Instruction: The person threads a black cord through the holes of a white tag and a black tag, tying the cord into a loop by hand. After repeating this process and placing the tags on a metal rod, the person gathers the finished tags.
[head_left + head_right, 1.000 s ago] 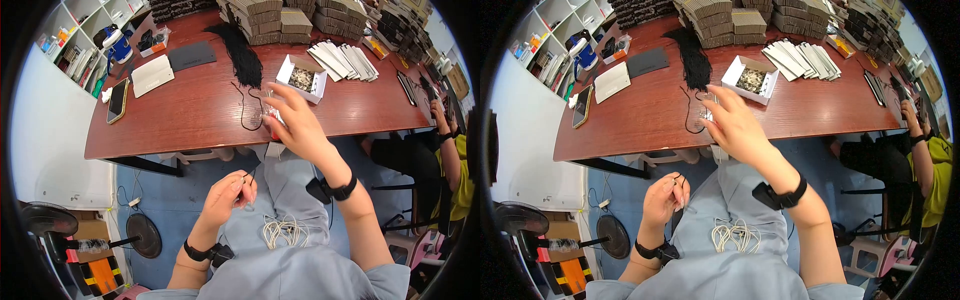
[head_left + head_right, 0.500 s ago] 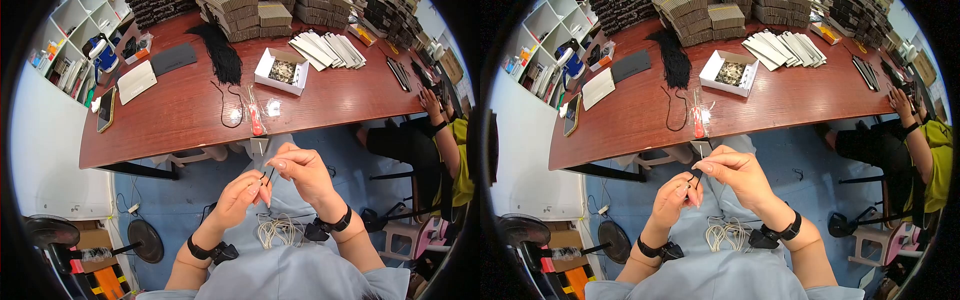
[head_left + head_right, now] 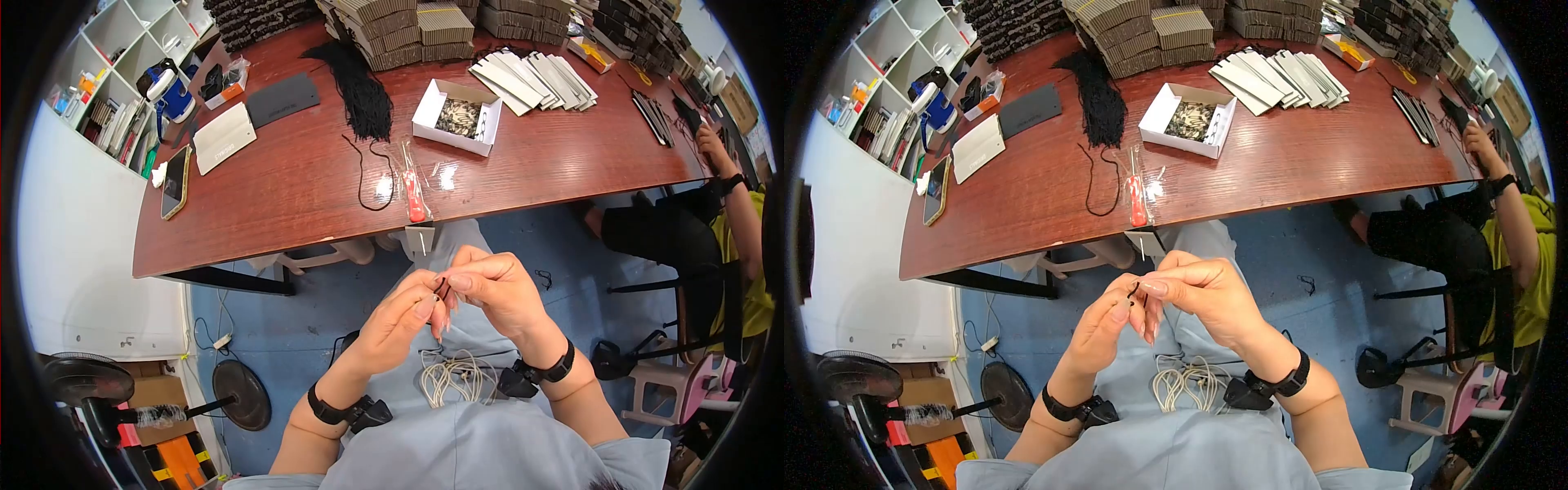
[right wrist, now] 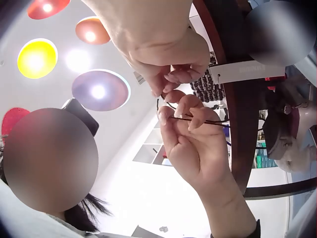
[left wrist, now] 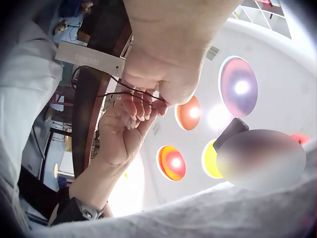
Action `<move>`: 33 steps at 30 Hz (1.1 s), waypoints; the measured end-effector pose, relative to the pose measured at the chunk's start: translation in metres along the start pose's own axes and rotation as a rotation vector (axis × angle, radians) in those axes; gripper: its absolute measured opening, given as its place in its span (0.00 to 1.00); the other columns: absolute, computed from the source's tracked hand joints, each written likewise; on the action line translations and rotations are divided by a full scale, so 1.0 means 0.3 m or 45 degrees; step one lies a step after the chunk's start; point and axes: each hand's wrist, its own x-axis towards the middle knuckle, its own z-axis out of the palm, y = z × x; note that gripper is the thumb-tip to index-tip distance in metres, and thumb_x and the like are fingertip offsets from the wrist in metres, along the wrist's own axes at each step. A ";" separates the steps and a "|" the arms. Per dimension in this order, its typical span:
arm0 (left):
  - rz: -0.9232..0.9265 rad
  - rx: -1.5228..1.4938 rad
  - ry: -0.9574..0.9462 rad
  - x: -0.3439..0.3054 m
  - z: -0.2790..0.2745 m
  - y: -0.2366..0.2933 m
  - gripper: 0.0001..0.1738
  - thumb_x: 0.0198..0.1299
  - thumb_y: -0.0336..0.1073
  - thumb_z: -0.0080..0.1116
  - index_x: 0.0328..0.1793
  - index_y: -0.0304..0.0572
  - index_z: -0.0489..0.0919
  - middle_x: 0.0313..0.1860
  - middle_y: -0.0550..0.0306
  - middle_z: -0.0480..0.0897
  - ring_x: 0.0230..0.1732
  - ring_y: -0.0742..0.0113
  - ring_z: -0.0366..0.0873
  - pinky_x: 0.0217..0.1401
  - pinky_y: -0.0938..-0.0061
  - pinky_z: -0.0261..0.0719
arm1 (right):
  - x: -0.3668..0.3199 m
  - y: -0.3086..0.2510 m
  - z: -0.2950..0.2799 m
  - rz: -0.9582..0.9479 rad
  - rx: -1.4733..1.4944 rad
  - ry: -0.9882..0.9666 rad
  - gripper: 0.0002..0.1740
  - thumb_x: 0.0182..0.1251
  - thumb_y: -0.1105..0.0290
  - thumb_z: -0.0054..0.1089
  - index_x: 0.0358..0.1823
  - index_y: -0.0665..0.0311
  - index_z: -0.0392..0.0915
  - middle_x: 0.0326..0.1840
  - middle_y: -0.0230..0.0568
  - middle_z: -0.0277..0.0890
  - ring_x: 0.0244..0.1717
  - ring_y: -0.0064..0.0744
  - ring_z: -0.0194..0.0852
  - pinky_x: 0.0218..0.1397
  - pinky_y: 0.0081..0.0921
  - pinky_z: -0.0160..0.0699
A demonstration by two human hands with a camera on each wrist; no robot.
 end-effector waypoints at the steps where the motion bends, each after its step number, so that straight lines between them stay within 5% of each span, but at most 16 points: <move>1: 0.008 0.015 -0.015 0.000 -0.002 -0.002 0.16 0.63 0.34 0.32 0.26 0.33 0.67 0.34 0.53 0.64 0.30 0.70 0.65 0.32 0.80 0.67 | 0.000 0.005 -0.001 -0.008 0.020 -0.008 0.08 0.56 0.73 0.53 0.34 0.69 0.77 0.26 0.36 0.66 0.25 0.27 0.70 0.27 0.21 0.71; 14: -0.131 0.150 -0.034 0.000 -0.006 0.001 0.15 0.62 0.34 0.32 0.27 0.36 0.67 0.29 0.58 0.66 0.23 0.76 0.61 0.26 0.84 0.62 | 0.008 0.019 0.002 -0.011 0.116 -0.010 0.06 0.55 0.74 0.54 0.32 0.69 0.77 0.29 0.35 0.66 0.26 0.24 0.68 0.28 0.18 0.71; 20: -0.272 -0.395 0.205 -0.007 -0.002 -0.007 0.06 0.61 0.33 0.35 0.42 0.40 0.60 0.25 0.62 0.66 0.21 0.81 0.55 0.21 0.89 0.53 | 0.010 0.038 -0.003 -0.053 -0.007 0.125 0.05 0.54 0.75 0.55 0.31 0.67 0.77 0.30 0.30 0.67 0.26 0.18 0.62 0.29 0.11 0.61; 26: -0.329 0.200 0.351 0.000 0.015 0.006 0.19 0.56 0.31 0.47 0.52 0.40 0.56 0.21 0.64 0.66 0.20 0.82 0.59 0.21 0.87 0.58 | 0.010 0.083 -0.007 0.004 0.059 0.372 0.08 0.57 0.68 0.54 0.30 0.66 0.76 0.19 0.28 0.68 0.16 0.11 0.55 0.18 0.10 0.52; 29: -0.432 0.656 0.459 -0.014 0.018 0.010 0.17 0.54 0.31 0.50 0.49 0.38 0.63 0.19 0.62 0.68 0.19 0.78 0.65 0.21 0.82 0.63 | 0.011 0.077 -0.013 0.049 0.159 0.470 0.09 0.59 0.65 0.51 0.29 0.65 0.72 0.21 0.35 0.73 0.11 0.10 0.52 0.13 0.08 0.49; 31: -0.237 1.231 0.347 -0.015 0.025 0.016 0.09 0.51 0.31 0.52 0.37 0.37 0.70 0.19 0.57 0.70 0.18 0.69 0.70 0.21 0.76 0.67 | 0.008 0.082 -0.015 0.011 0.181 0.464 0.09 0.60 0.66 0.50 0.30 0.66 0.71 0.23 0.38 0.75 0.09 0.09 0.50 0.11 0.07 0.47; 33: -0.158 1.333 0.276 -0.016 0.026 0.009 0.06 0.49 0.30 0.53 0.34 0.38 0.72 0.20 0.56 0.71 0.19 0.66 0.71 0.21 0.74 0.67 | 0.008 0.089 -0.013 -0.027 0.201 0.457 0.09 0.61 0.67 0.48 0.30 0.67 0.69 0.25 0.42 0.76 0.06 0.09 0.47 0.09 0.06 0.44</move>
